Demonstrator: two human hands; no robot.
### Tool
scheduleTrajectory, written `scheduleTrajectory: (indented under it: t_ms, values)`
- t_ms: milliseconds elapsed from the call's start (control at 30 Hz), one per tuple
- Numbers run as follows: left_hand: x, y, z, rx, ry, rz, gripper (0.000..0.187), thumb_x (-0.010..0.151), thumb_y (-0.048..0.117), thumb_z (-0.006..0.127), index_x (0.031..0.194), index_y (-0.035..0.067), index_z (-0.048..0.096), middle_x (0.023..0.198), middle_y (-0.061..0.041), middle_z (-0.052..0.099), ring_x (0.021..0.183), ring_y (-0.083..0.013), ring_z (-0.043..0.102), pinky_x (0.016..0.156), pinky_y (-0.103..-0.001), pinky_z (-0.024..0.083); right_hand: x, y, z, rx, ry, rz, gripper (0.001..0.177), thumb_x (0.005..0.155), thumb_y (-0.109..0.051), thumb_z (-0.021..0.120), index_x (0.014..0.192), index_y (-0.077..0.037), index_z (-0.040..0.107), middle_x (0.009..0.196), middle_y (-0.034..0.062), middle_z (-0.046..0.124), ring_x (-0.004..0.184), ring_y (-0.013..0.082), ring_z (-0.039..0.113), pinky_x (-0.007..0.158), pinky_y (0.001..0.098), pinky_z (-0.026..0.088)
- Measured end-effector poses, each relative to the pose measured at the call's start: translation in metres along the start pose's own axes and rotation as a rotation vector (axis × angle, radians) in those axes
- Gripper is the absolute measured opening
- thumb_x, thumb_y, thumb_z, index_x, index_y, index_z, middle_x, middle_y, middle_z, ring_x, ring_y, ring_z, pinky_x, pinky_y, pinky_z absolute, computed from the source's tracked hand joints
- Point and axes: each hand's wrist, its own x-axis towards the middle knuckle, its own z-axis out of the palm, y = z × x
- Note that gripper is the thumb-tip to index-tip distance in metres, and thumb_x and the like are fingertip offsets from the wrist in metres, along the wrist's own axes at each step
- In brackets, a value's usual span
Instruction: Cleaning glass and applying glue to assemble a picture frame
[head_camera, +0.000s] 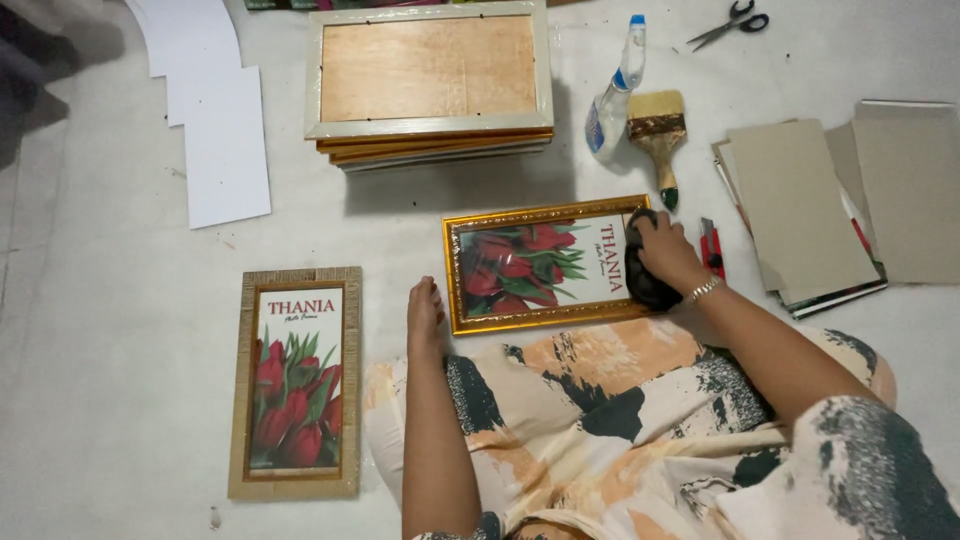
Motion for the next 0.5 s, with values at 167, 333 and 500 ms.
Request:
scheduleTrajectory:
  t_ms: [167, 333, 500]
  values:
    - [0.014, -0.015, -0.004, 0.004, 0.004, 0.014, 0.060, 0.103, 0.053, 0.052, 0.147, 0.012, 0.050, 0.150, -0.014, 0.049, 0.128, -0.0319, 0.049, 0.102, -0.046, 0.040, 0.044, 0.007, -0.003, 0.067, 0.131, -0.028, 0.052, 0.096, -0.007, 0.064, 0.144, -0.006, 0.045, 0.135, 0.0281, 0.043, 0.125, 0.0543, 0.048, 0.089, 0.0638, 0.057]
    - [0.019, -0.018, -0.004, 0.026, -0.022, -0.008, 0.064, 0.102, 0.054, 0.054, 0.150, 0.011, 0.047, 0.155, -0.016, 0.046, 0.137, -0.0352, 0.047, 0.105, -0.049, 0.040, 0.011, -0.009, -0.005, 0.035, 0.102, -0.005, 0.051, 0.098, -0.009, 0.061, 0.146, -0.006, 0.046, 0.141, 0.0288, 0.042, 0.132, 0.0535, 0.043, 0.097, 0.0608, 0.055]
    - [0.036, -0.032, 0.004, 0.031, -0.086, 0.009, 0.064, 0.103, 0.049, 0.053, 0.153, 0.010, 0.044, 0.152, -0.021, 0.047, 0.142, -0.0402, 0.043, 0.111, -0.057, 0.034, -0.070, -0.006, 0.045, -0.596, 0.264, -0.171, 0.042, 0.090, -0.028, 0.067, 0.125, -0.008, 0.056, 0.111, 0.0203, 0.055, 0.092, 0.0352, 0.068, 0.058, 0.0384, 0.065]
